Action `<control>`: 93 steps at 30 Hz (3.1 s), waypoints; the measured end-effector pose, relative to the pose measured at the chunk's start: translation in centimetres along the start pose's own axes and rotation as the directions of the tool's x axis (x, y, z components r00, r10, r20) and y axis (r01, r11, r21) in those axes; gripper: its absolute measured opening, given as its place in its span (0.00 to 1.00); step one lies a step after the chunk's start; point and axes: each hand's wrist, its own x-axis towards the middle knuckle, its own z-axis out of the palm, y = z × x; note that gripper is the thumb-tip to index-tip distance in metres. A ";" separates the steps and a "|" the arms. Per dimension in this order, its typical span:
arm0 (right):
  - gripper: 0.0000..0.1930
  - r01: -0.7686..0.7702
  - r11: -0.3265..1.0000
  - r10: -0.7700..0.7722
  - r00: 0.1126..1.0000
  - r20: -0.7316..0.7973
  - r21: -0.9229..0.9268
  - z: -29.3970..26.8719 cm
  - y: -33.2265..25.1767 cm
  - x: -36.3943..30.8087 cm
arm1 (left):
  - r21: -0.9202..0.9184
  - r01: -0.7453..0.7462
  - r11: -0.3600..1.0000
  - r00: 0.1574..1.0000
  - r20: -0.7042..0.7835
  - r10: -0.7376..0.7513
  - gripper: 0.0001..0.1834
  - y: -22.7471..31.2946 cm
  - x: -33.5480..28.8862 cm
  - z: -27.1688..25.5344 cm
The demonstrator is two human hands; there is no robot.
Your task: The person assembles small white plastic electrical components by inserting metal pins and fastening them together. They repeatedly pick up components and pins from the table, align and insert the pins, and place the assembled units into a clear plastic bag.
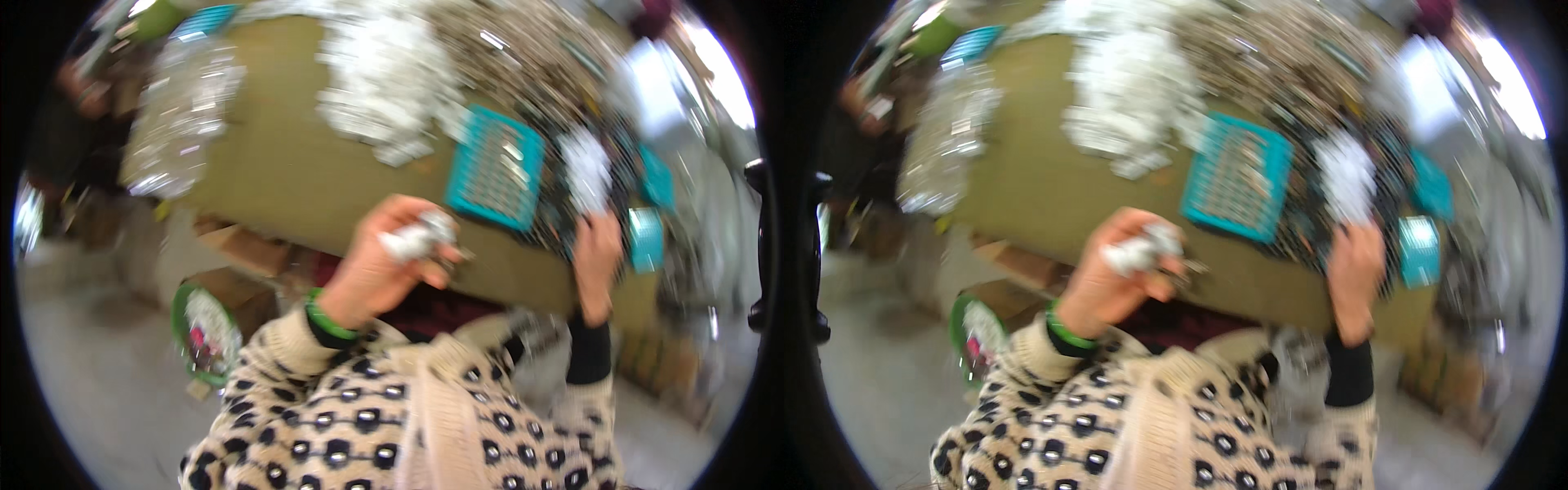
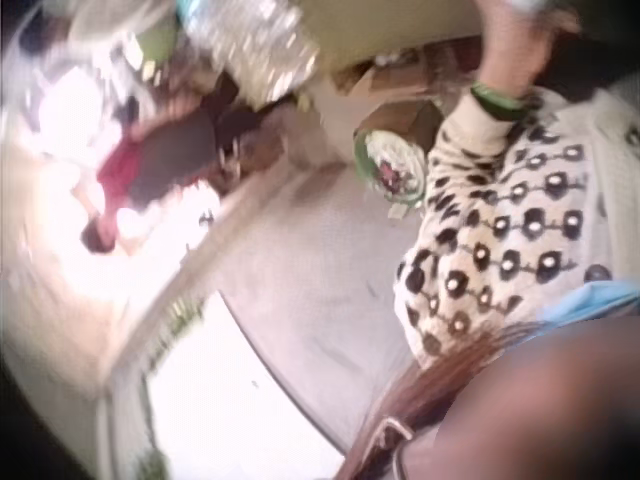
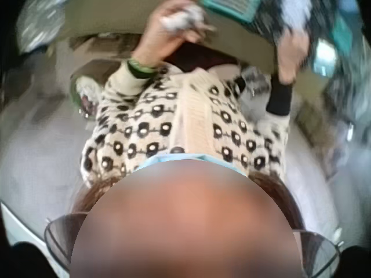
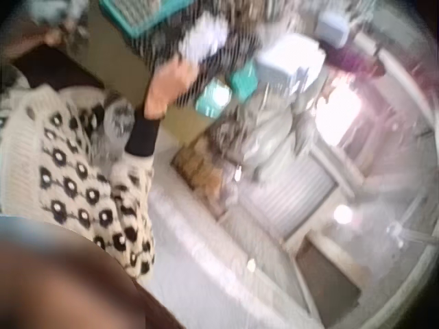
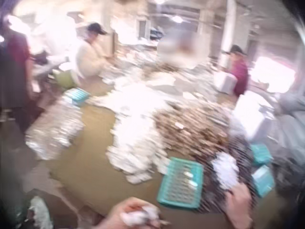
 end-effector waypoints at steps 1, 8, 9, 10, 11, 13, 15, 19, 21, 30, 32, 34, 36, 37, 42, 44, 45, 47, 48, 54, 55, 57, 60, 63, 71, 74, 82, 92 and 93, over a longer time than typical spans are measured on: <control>0.05 -0.010 1.000 0.010 1.000 0.025 0.007 -0.3 0.1 -0.4 | -0.042 0.032 0.999 0.999 -0.011 -0.032 0.16 0.0 -0.6 0.3; 0.06 -0.034 0.992 0.012 0.984 0.178 0.118 -3.3 -1.6 -1.2 | 0.194 -0.255 0.947 0.962 -0.044 0.268 0.13 3.0 -2.8 3.0; 0.06 0.019 0.986 -0.043 0.989 0.139 0.166 -3.6 -2.2 -1.3 | 0.365 -0.276 0.889 0.945 -0.065 0.320 0.13 3.4 -2.4 3.3; 0.06 0.036 0.982 -0.060 0.990 0.127 0.184 -4.1 -3.1 -1.6 | 0.494 -0.298 0.817 0.933 -0.030 0.359 0.13 3.5 -2.5 3.2; 0.06 0.031 0.980 -0.057 0.990 0.129 0.194 -4.7 -3.8 -1.8 | 0.632 -0.207 0.747 0.928 -0.115 0.354 0.15 3.6 -2.3 3.1; 0.05 0.077 0.966 -0.097 0.993 0.072 0.245 -5.6 -5.5 -1.9 | 0.868 -0.334 0.366 0.814 0.070 0.577 0.24 3.5 -2.5 2.4; 0.05 0.104 0.952 -0.118 0.993 0.031 0.289 -6.2 -6.9 -1.9 | 0.890 -0.445 0.103 0.689 0.267 0.673 0.29 3.4 -2.7 1.7; 0.06 0.110 0.932 -0.139 0.988 0.062 0.344 -6.4 -9.0 -1.6 | 0.964 -0.251 0.083 0.756 0.142 0.639 0.30 6.9 -3.3 0.3; 0.06 0.155 0.923 -0.192 0.979 0.073 0.353 -6.4 -9.8 -1.7 | 0.954 -0.159 0.256 0.774 -0.041 0.632 0.30 8.9 -3.2 -0.1; 0.08 0.341 0.818 -0.457 0.874 0.164 0.463 -7.5 -11.3 0.0 | 0.949 -0.093 0.302 0.709 -0.150 0.690 0.24 11.0 -4.1 -1.0; 0.09 0.425 0.776 -0.547 0.821 0.162 0.466 -7.7 -11.7 1.4 | 0.993 -0.084 0.082 0.624 -0.012 0.781 0.22 11.9 -3.5 -2.0; 0.10 0.522 0.709 -0.654 0.738 0.167 0.473 -7.8 -12.7 2.7 | 0.943 -0.013 -0.332 0.555 0.283 0.782 0.24 12.1 -2.9 -3.4; 0.10 0.622 0.627 -0.760 0.620 0.194 0.469 -7.6 -14.6 4.2 | 0.951 -0.052 -0.305 0.647 0.265 0.715 0.28 12.1 -2.3 -4.4; 0.10 0.642 0.582 -0.795 0.578 0.184 0.499 -7.7 -15.7 4.9 | 0.934 -0.064 -0.351 0.619 0.313 0.720 0.30 12.0 -2.2 -4.6; 0.12 0.686 0.425 -0.896 0.413 0.165 0.591 -8.5 -20.0 8.3 | 0.914 -0.113 -0.390 0.475 0.394 0.787 0.26 11.6 -3.2 -2.5; 0.11 0.680 0.370 -0.917 0.378 0.130 0.633 -8.1 -21.4 9.8 | 0.922 -0.077 -0.380 0.363 0.381 0.850 0.23 10.7 -4.6 -2.1; 0.11 0.692 0.331 -0.930 0.354 0.098 0.641 -7.7 -22.2 10.3 | 0.938 -0.027 -0.345 0.336 0.333 0.881 0.21 10.0 -5.6 -2.3; 0.11 0.695 0.271 -0.948 0.311 0.062 0.666 -5.9 -24.2 12.0 | 0.927 0.073 -0.367 0.290 0.333 0.897 0.19 9.0 -7.1 -3.7; 0.12 0.694 0.215 -0.961 0.276 0.022 0.688 -5.0 -25.4 12.7 | 0.918 0.135 -0.373 0.276 0.327 0.904 0.19 8.6 -7.7 -4.7; 0.13 0.702 0.001 -0.995 0.072 -0.069 0.712 -1.5 -31.4 14.9 | 0.906 0.254 -0.338 0.157 0.306 0.939 0.26 8.0 -7.2 -7.2; 0.15 0.693 -0.010 -0.997 0.048 -0.059 0.721 -1.4 -32.0 14.8 | 0.915 0.237 -0.326 0.136 0.301 0.944 0.28 7.8 -7.0 -7.0; 0.16 0.690 -0.021 -0.995 0.054 -0.080 0.724 -1.1 -33.1 14.2 | 0.939 0.176 -0.295 0.084 0.284 0.955 0.30 8.0 -6.5 -6.7; 0.18 0.707 -0.006 -0.997 0.049 -0.058 0.707 0.0 -33.9 12.8 | 0.942 0.025 -0.336 0.044 0.334 0.941 0.25 8.4 -6.5 -7.9; 0.19 0.787 0.009 -0.996 0.060 -0.063 0.617 2.5 -34.5 11.8 | 0.957 0.159 -0.243 -0.179 0.270 0.946 0.20 7.4 -8.2 -10.4; 0.15 0.857 0.075 -0.986 0.139 -0.088 0.510 8.0 -35.0 15.2 | 0.835 0.341 0.431 -0.034 -0.447 0.894 0.14 -2.0 -20.5 -19.7; 0.17 0.887 0.075 -0.985 0.137 -0.104 0.457 9.3 -36.2 16.8 | 0.691 0.386 0.611 -0.127 -0.616 0.778 0.14 -7.4 -24.6 -22.7; 0.21 0.950 0.210 -0.960 0.246 -0.136 0.232 13.5 -38.3 20.0 | 0.385 0.284 0.878 -0.562 -0.675 0.478 0.15 -22.3 -35.5 -23.6; 0.19 0.961 0.210 -0.961 0.237 -0.140 0.183 12.0 -37.0 20.7 | 0.047 0.185 0.982 -0.868 -0.461 0.185 0.35 -30.3 -38.1 -27.1; 0.19 0.960 0.209 -0.962 0.236 -0.136 0.186 12.0 -36.9 20.7 | 0.034 0.100 0.994 -0.842 -0.530 0.102 0.38 -30.7 -38.7 -27.6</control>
